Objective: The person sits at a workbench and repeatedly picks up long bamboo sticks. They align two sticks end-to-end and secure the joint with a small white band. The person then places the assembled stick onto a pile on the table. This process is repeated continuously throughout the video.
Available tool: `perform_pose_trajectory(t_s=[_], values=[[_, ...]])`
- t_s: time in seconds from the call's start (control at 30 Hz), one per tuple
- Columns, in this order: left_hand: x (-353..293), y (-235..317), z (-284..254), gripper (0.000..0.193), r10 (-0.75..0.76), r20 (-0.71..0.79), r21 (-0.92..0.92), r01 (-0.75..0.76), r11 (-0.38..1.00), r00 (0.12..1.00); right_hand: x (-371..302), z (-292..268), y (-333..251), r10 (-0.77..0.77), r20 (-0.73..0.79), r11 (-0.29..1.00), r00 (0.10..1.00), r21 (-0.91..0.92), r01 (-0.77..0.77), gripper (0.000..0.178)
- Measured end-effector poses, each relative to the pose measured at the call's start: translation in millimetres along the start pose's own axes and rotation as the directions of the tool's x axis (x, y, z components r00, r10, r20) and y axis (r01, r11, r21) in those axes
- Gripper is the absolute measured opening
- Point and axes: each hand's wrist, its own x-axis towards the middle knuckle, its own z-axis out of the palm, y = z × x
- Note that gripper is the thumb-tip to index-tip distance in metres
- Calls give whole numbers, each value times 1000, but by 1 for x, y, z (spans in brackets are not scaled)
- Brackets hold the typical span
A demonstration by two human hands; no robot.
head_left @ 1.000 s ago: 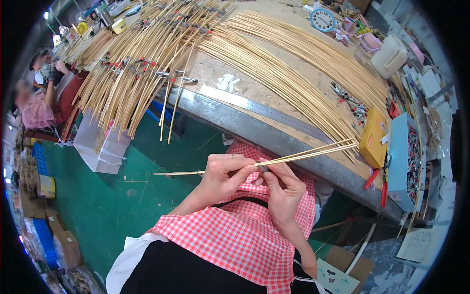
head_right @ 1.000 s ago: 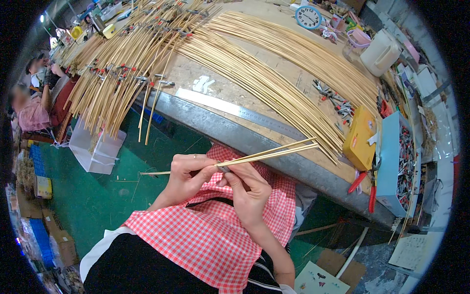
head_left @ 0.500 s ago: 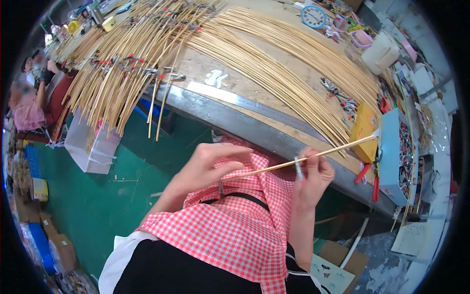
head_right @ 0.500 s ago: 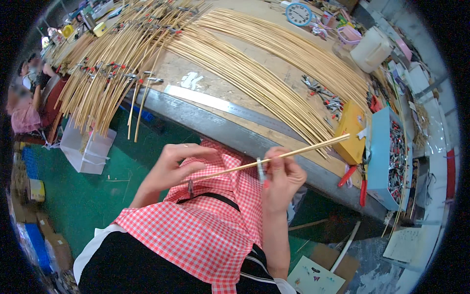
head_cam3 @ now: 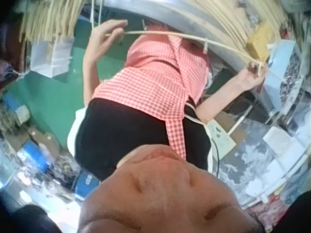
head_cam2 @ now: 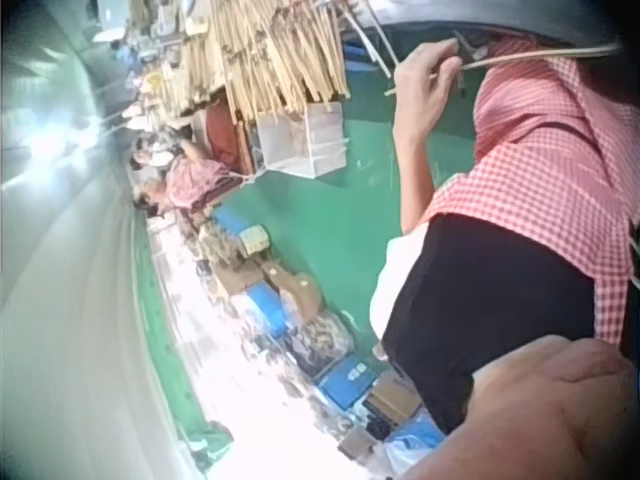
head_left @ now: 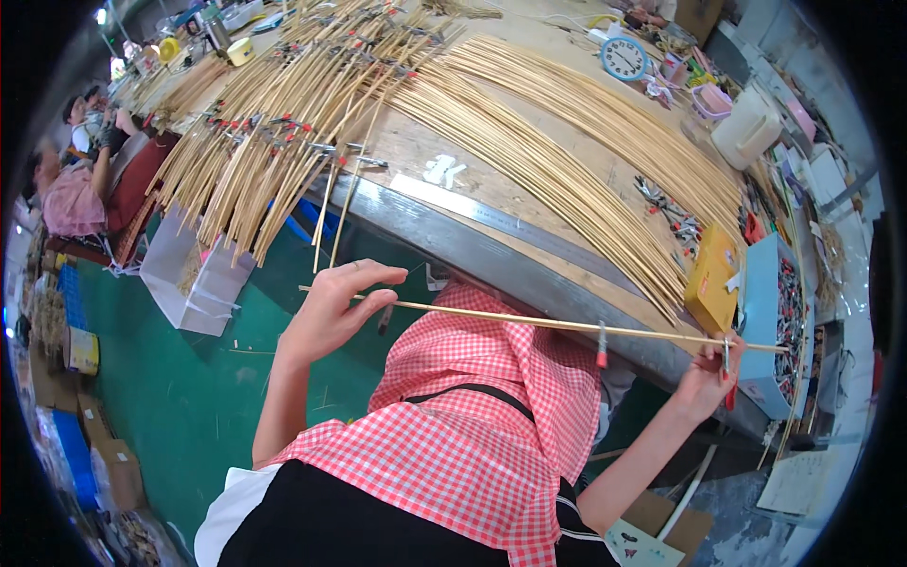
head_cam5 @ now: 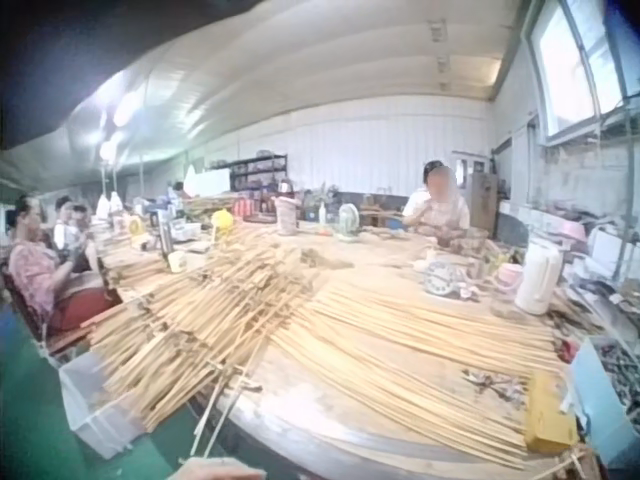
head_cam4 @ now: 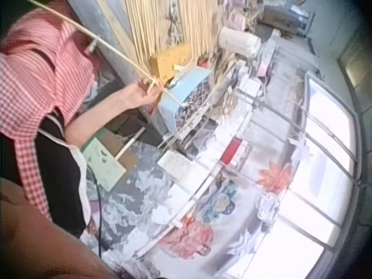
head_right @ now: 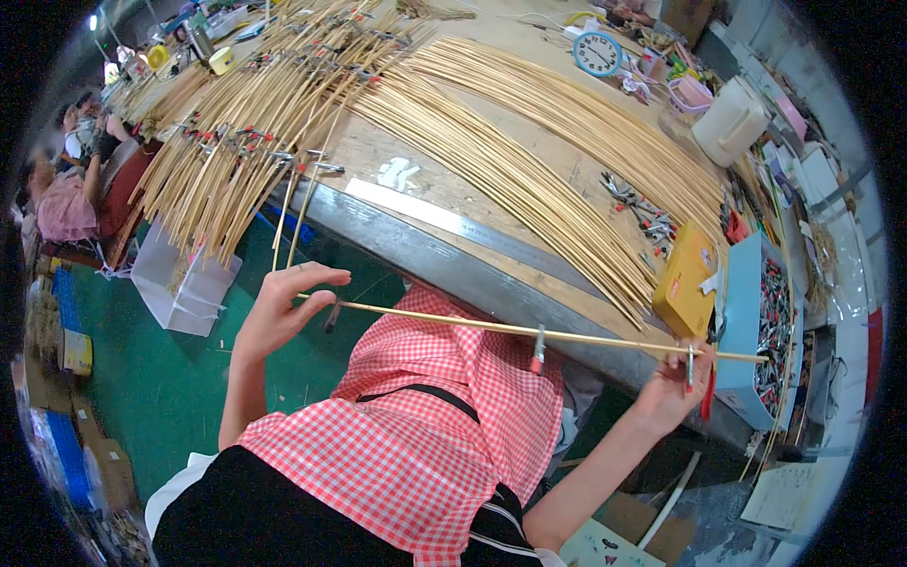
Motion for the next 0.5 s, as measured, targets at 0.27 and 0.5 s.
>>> perform_pose_trajectory(t_s=[0.27, 0.5], values=[[-7, -5, -8, 15, -18, 62, -4, 18, 1000, 998, 15, -37, -22, 70, 17, 971, 997, 226, -72, 17], [-10, 6, -12, 4, 75, -64, -18, -76, 997, 995, 17, -45, -23, 23, -80, 997, 996, 69, -18, 33]])
